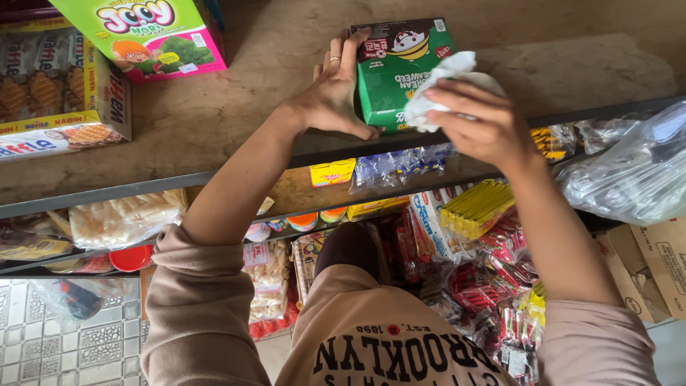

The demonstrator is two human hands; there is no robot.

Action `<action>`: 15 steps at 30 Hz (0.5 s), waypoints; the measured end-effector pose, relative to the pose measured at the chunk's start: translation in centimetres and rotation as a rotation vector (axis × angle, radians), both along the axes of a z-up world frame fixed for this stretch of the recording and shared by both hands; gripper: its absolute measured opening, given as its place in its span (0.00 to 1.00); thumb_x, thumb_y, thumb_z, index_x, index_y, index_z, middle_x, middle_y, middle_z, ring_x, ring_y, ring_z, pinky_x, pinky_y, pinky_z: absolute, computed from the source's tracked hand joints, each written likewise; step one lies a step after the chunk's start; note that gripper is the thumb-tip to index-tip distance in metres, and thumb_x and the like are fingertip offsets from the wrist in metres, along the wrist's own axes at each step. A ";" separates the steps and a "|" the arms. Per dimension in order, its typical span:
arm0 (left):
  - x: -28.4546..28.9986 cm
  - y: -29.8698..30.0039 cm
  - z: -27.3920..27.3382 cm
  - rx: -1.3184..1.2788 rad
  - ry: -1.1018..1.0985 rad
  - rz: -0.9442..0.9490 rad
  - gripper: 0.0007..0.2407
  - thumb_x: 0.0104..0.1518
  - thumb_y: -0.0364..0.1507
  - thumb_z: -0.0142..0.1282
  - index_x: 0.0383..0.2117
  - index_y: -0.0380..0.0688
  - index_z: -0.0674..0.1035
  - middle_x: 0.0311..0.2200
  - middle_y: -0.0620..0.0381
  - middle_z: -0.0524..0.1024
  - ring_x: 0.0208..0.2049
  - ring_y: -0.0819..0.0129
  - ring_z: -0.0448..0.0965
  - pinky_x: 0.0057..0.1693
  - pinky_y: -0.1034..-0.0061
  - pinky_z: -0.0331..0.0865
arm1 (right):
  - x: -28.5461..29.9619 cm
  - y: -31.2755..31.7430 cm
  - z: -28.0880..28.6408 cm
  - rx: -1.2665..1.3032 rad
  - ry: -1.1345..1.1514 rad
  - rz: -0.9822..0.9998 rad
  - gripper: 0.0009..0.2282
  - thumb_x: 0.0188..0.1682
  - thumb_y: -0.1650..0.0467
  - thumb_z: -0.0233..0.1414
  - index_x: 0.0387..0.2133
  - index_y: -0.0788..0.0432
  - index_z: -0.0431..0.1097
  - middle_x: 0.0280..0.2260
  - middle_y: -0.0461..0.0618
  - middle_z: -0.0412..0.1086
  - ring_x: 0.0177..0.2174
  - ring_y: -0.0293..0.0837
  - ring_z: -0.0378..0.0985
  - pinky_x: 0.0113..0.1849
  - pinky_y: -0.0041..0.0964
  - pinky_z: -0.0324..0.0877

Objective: The person wipes the surfaces of several snack boxes on a store shelf using a white cloth. They handle a blue Slat Olat box, a green and pink Jocy box, and a green Korean Seaweed box, cleaning each one before placing it back on the shelf.

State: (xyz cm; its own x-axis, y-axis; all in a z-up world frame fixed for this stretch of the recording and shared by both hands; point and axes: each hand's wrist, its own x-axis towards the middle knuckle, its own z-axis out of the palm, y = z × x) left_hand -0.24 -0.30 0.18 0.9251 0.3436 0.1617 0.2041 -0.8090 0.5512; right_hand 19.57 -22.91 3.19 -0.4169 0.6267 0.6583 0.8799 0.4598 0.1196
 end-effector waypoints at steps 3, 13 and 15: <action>0.0 0.2 -0.2 0.035 -0.066 -0.040 0.62 0.30 0.43 0.83 0.67 0.49 0.39 0.66 0.33 0.44 0.70 0.33 0.45 0.68 0.38 0.48 | 1.6 -1.2 -0.8 -0.012 0.070 -0.050 0.07 0.46 0.82 0.62 0.35 0.63 0.80 0.48 0.54 0.76 0.53 0.53 0.79 0.56 0.48 0.74; 0.6 1.2 0.2 -0.369 -0.192 -0.021 0.51 0.43 0.56 0.62 0.71 0.47 0.47 0.68 0.37 0.55 0.71 0.40 0.54 0.72 0.52 0.55 | 5.3 -2.7 -4.7 -0.069 1.010 0.037 0.06 0.53 0.82 0.60 0.41 0.72 0.74 0.53 0.62 0.74 0.51 0.42 0.78 0.53 0.35 0.74; 0.8 1.4 -0.1 -0.416 -0.190 -0.005 0.47 0.47 0.60 0.52 0.71 0.49 0.49 0.68 0.40 0.60 0.72 0.41 0.52 0.71 0.52 0.51 | 5.2 -2.3 -4.9 -0.045 1.041 0.085 0.05 0.54 0.82 0.59 0.42 0.73 0.74 0.52 0.61 0.74 0.50 0.41 0.78 0.52 0.33 0.73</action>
State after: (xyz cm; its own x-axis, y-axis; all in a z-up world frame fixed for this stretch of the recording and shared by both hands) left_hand 0.51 1.14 0.06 0.8943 0.4107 0.1778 0.0649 -0.5121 0.8565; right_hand 24.81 -25.19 -1.76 0.2988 0.6545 0.6945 0.5030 0.5105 -0.6975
